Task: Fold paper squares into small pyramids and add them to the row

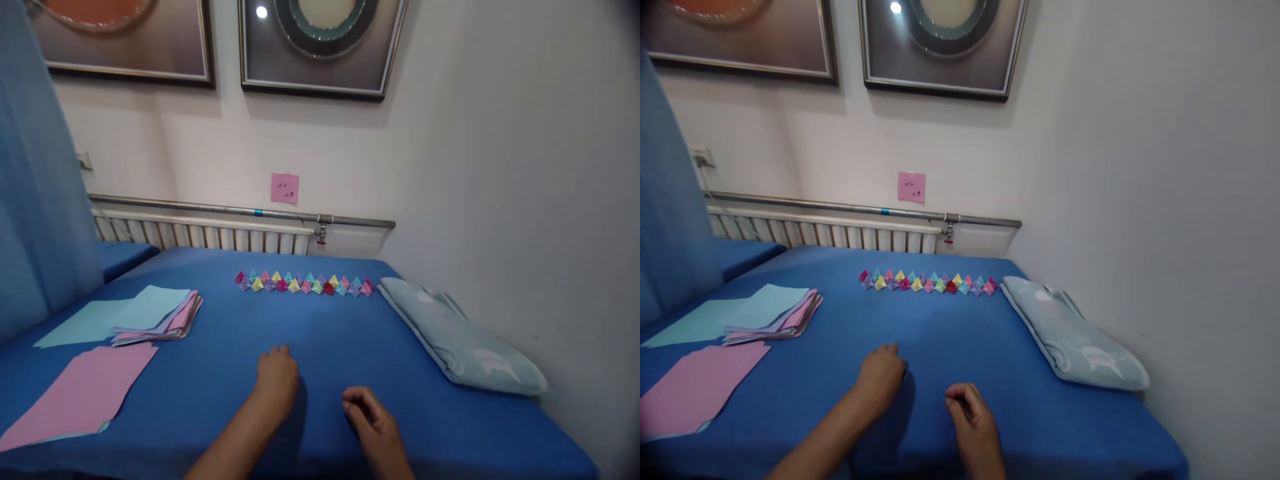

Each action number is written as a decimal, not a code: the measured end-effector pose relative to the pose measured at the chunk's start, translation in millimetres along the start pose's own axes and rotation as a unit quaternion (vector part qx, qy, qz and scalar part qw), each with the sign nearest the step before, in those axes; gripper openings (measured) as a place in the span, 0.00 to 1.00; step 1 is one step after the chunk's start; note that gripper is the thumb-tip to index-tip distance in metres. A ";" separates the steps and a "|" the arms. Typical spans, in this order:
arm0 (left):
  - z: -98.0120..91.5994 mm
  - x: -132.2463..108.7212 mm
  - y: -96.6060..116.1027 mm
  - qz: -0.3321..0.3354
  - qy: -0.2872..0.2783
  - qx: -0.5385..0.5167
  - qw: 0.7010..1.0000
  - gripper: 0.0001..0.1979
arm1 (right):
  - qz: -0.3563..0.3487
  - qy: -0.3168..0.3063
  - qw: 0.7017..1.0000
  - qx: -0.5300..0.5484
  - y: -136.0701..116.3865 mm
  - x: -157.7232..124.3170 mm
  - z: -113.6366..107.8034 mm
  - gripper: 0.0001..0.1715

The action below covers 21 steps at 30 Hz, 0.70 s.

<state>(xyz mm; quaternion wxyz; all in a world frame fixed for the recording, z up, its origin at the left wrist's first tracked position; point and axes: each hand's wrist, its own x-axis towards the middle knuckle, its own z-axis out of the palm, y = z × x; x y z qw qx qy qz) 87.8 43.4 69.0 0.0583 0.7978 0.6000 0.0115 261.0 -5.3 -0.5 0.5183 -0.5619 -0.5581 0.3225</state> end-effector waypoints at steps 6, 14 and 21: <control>-12.0 11.3 -61.6 0.030 0.028 -0.029 0.999 0.16 | 0.035 0.000 0.999 0.005 0.1 0.3 -0.3 0.11; 26.0 -15.9 -84.9 -0.098 0.020 -0.209 0.973 0.08 | 0.006 -0.112 0.992 -0.051 -14.5 26.4 25.9 0.06; 54.9 -17.2 -41.9 -0.069 0.146 -0.227 0.961 0.05 | -0.057 -0.177 0.980 -0.074 -9.6 56.1 58.1 0.11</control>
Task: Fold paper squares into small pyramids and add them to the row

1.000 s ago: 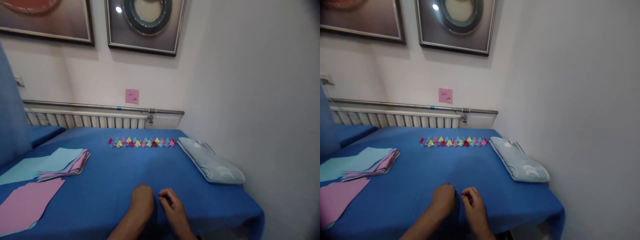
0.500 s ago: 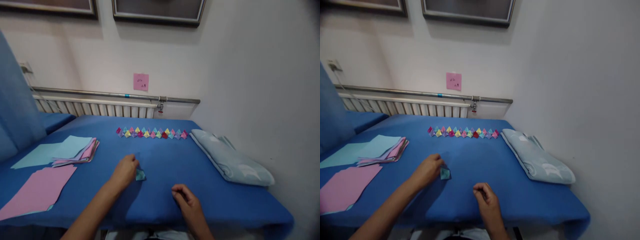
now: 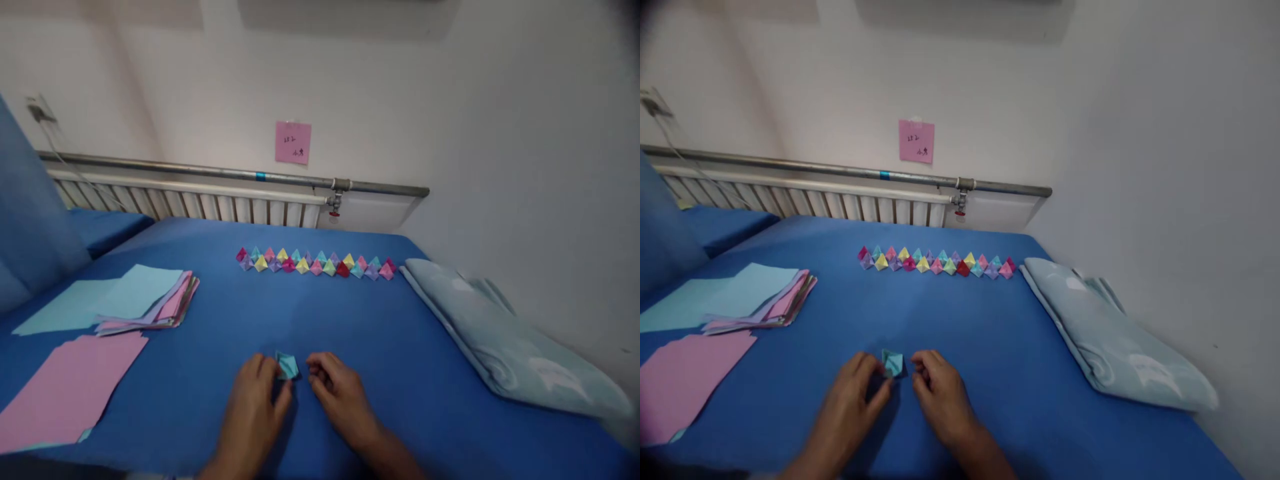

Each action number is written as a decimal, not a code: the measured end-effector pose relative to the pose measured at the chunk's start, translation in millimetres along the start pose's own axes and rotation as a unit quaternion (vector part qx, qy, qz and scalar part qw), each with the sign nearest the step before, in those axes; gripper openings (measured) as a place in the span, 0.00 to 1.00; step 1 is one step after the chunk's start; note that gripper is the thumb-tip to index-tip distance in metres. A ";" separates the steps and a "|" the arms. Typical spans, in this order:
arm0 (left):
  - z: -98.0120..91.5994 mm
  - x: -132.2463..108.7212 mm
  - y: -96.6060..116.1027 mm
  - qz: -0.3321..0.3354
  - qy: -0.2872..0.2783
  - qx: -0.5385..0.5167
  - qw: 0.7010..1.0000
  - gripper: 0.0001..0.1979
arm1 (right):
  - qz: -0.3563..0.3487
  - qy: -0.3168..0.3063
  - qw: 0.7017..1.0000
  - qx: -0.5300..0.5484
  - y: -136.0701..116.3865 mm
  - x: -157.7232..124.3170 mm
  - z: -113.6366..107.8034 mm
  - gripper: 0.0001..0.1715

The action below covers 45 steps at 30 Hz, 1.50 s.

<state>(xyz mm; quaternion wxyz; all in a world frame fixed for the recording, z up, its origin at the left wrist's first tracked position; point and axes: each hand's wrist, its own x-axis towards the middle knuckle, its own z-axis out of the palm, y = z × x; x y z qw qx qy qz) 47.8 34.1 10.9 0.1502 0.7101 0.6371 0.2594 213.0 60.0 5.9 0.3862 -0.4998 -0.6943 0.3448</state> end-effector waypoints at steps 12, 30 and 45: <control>39.0 2.6 -23.7 0.061 0.010 0.070 0.996 0.10 | 0.094 0.000 0.992 0.083 32.6 7.3 -11.2 0.10; -71.9 127.0 -89.6 -0.059 -0.050 0.000 0.997 0.08 | -0.010 -0.037 0.999 -0.033 -1.0 94.7 -44.3 0.07; -54.4 133.0 -90.2 -0.106 -0.011 0.011 0.994 0.06 | -0.046 -0.028 0.997 -0.049 36.6 155.3 3.8 0.10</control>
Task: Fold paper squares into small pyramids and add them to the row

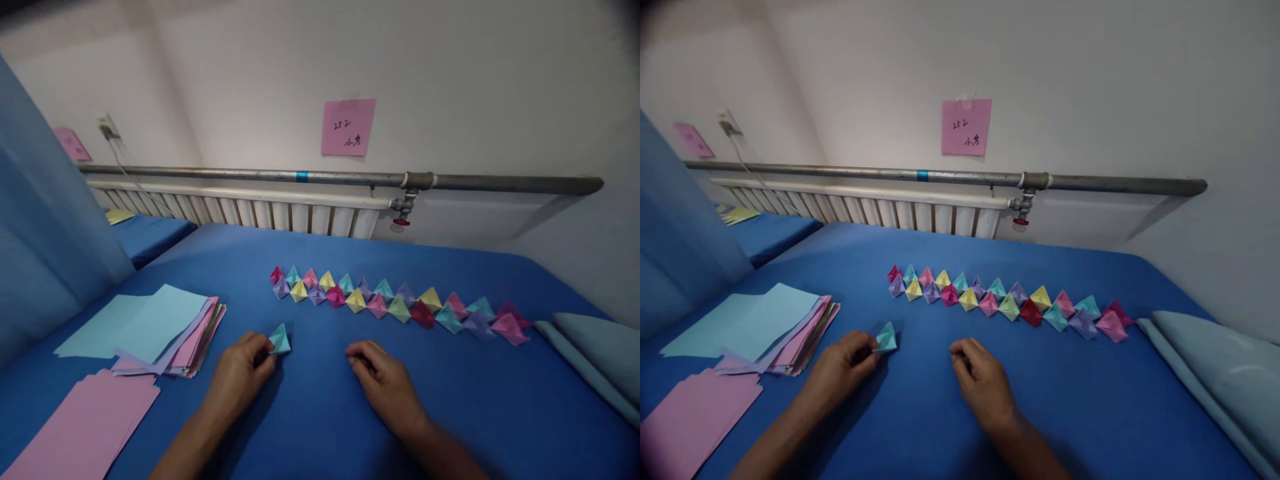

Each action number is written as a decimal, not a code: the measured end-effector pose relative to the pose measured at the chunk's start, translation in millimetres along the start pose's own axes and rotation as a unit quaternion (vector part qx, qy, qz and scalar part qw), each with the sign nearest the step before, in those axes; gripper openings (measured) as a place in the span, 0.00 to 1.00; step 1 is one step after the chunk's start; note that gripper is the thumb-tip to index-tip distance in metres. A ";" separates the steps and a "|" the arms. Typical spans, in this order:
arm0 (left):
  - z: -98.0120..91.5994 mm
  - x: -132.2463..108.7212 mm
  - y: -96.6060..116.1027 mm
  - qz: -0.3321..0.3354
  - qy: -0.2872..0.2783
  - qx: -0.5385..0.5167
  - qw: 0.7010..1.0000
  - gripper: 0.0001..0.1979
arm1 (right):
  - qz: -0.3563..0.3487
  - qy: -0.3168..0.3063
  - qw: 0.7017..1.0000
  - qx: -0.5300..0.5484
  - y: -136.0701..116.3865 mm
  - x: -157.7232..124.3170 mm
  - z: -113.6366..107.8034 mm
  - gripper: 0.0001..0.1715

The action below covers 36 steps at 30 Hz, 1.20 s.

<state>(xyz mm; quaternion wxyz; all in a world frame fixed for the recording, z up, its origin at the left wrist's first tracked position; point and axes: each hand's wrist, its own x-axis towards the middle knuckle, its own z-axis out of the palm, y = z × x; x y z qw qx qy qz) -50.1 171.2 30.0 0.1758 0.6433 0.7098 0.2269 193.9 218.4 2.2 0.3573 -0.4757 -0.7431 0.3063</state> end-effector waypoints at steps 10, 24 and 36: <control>-19.7 93.9 -30.2 -0.082 0.095 0.107 0.986 0.07 | -0.024 -0.029 0.999 -0.029 4.4 -1.1 0.6 0.10; 6.7 111.1 -53.2 -0.034 0.163 0.059 0.984 0.10 | -0.042 -0.041 0.997 -0.051 4.7 2.0 -1.3 0.11; 8.8 116.6 -51.4 -0.024 0.188 0.068 0.979 0.07 | -0.070 -0.032 0.995 -0.069 9.2 1.0 0.9 0.11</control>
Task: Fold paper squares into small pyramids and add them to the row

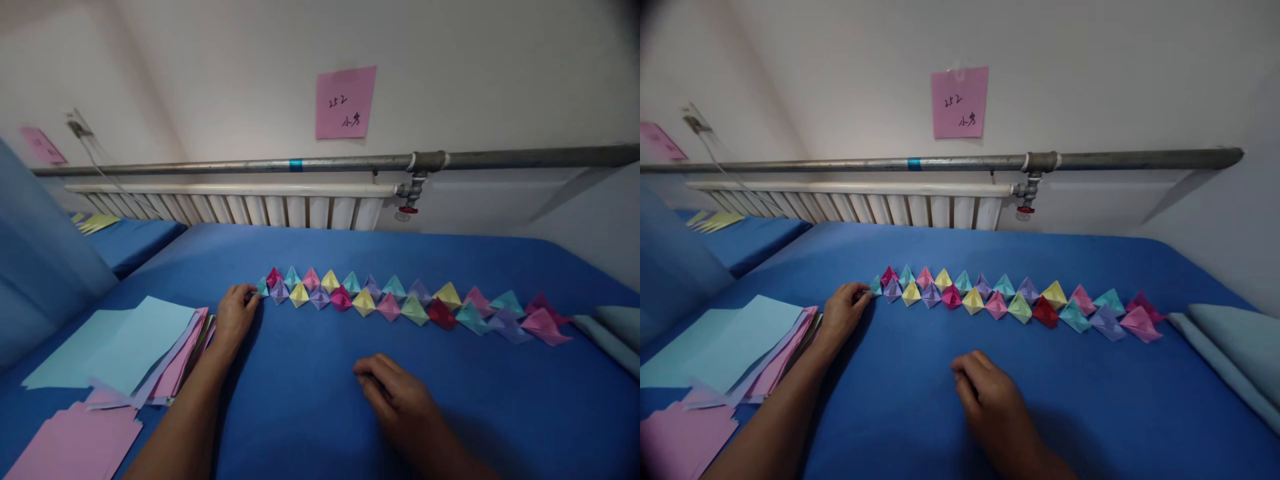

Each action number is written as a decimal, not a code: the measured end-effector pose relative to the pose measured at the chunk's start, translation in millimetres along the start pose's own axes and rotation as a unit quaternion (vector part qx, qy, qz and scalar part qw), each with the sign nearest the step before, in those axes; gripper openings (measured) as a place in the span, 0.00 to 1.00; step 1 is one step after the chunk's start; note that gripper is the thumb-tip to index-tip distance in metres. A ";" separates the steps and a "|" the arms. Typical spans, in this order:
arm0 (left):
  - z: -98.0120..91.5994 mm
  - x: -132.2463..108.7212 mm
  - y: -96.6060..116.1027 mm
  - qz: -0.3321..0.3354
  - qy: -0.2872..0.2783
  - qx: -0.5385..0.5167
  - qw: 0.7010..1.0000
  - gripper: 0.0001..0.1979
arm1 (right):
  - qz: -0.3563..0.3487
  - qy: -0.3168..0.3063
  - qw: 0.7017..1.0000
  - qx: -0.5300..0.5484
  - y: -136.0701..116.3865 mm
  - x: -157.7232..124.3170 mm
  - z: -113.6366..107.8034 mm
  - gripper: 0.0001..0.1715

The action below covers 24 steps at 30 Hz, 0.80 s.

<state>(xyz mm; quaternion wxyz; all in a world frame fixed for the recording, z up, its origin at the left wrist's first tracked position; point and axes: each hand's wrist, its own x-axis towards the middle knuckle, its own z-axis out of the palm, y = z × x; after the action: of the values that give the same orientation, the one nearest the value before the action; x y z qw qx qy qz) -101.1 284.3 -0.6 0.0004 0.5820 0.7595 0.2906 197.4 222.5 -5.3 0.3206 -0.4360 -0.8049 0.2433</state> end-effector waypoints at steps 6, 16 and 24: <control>0.9 1.3 -0.3 -0.001 0.005 0.004 1.000 0.06 | 0.005 -0.001 1.000 0.000 -1.4 1.0 -1.2 0.12; 1.5 1.9 -1.0 0.001 -0.001 0.006 1.000 0.08 | 0.006 -0.002 1.000 -0.005 -4.9 2.6 -2.1 0.12; 1.3 1.5 -1.7 0.001 -0.004 0.003 1.000 0.07 | 0.004 -0.002 1.000 -0.007 -5.9 3.0 -2.9 0.12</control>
<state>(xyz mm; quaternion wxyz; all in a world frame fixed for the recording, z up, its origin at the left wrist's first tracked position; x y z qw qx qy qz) -102.6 285.9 -1.9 0.0018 0.5843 0.7594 0.2862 195.1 222.4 1.5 0.3147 -0.4414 -0.8055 0.2396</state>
